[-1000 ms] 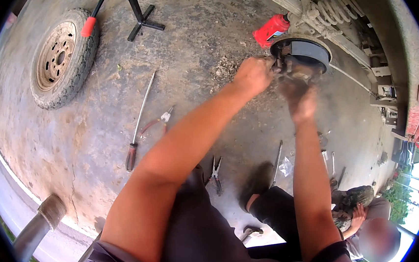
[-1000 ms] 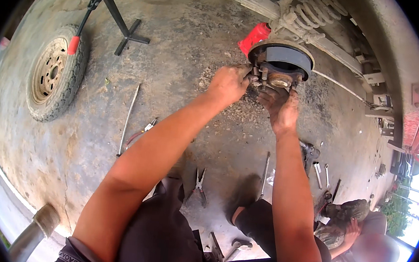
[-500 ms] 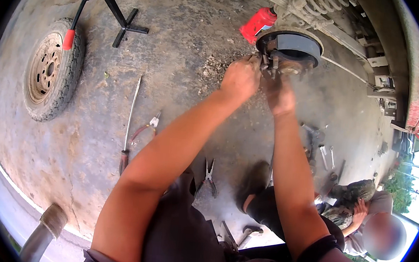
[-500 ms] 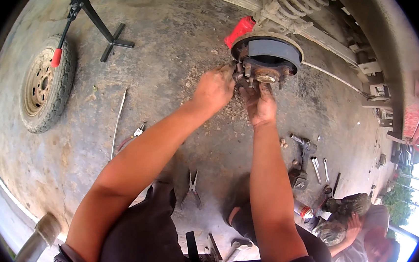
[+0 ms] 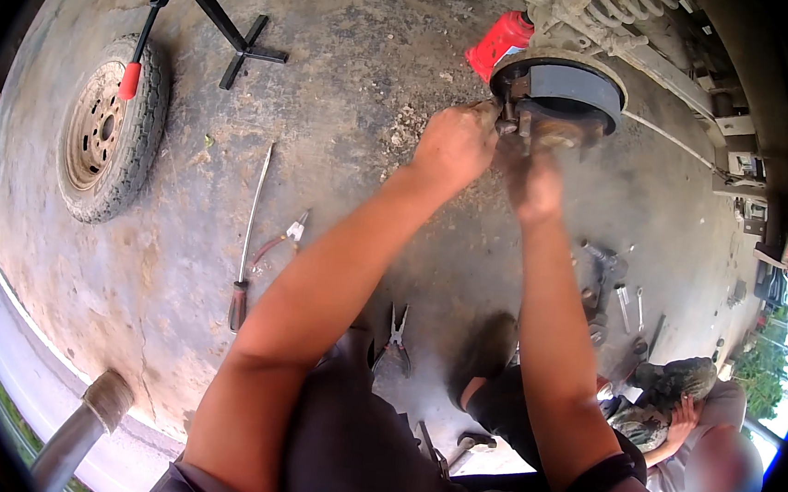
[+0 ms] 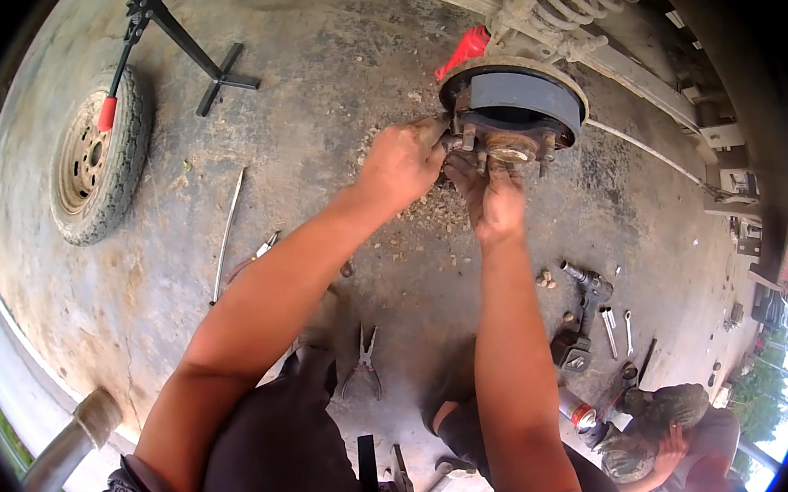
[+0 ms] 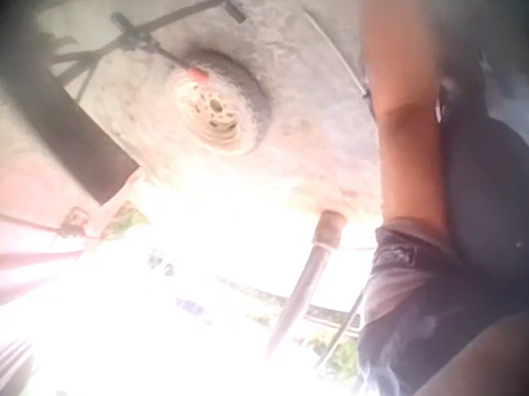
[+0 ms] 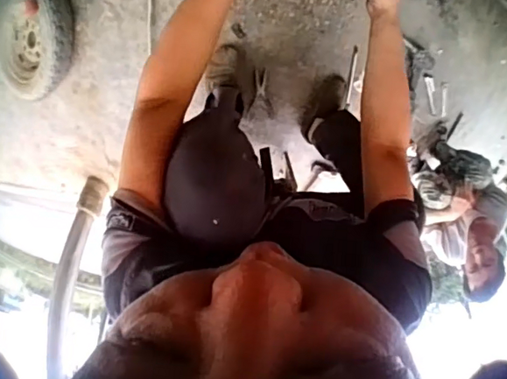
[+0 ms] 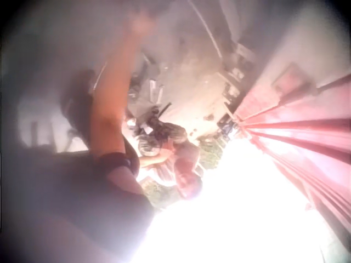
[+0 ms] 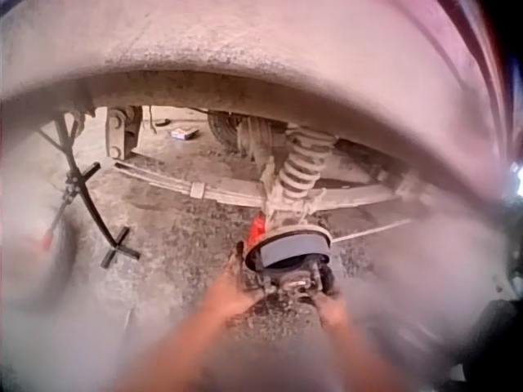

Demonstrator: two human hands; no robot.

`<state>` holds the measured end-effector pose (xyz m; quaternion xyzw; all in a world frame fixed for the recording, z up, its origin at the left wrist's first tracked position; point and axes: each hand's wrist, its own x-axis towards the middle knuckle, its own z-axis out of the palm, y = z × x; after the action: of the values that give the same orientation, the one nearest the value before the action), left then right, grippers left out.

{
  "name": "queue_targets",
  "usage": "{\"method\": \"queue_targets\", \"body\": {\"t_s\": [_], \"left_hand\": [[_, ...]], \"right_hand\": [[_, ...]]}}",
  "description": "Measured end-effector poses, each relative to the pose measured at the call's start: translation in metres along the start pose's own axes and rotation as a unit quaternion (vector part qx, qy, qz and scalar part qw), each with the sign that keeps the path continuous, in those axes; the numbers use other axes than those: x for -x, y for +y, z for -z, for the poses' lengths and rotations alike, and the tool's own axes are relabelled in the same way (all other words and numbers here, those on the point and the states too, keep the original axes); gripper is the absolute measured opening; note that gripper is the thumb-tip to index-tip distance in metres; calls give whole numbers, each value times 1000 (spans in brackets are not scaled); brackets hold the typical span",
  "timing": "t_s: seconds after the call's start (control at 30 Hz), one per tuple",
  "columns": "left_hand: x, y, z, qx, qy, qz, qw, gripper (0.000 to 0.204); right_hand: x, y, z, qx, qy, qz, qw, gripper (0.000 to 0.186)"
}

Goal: The person removes a brake drum from a vehicle wheel assembly, manipulates the internal brake shoe components with a screwdriver and pliers, cleans the parts using a spray can, and slides the drum back onto the axle.

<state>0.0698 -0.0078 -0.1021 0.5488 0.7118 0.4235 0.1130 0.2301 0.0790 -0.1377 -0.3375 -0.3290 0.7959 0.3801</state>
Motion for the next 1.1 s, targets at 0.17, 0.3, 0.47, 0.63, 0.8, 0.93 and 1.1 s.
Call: {"method": "queue_targets", "body": {"t_s": [0.17,0.3,0.47,0.63,0.8,0.93,1.1], "left_hand": [[-7,9,1,-5,-55,47,997,23],[-7,11,4,-29,-39,42,998,38],[-25,8,4,-31,-9,103,994,87],[-50,0,17,-50,-139,47,988,103],[-53,-25,7,15,-160,18,987,92],[-63,-18,-2,2,-205,46,978,76],[-56,-34,0,50,-197,39,978,77]], "right_hand": [[7,-2,3,39,15,-2,999,33],[16,-17,-6,124,59,-23,990,33],[17,-53,22,191,98,104,971,40],[16,-67,18,258,18,138,956,51],[6,-67,32,247,-58,169,952,51],[13,-93,34,307,-31,175,935,48],[112,-194,17,620,-24,84,780,48]]}}
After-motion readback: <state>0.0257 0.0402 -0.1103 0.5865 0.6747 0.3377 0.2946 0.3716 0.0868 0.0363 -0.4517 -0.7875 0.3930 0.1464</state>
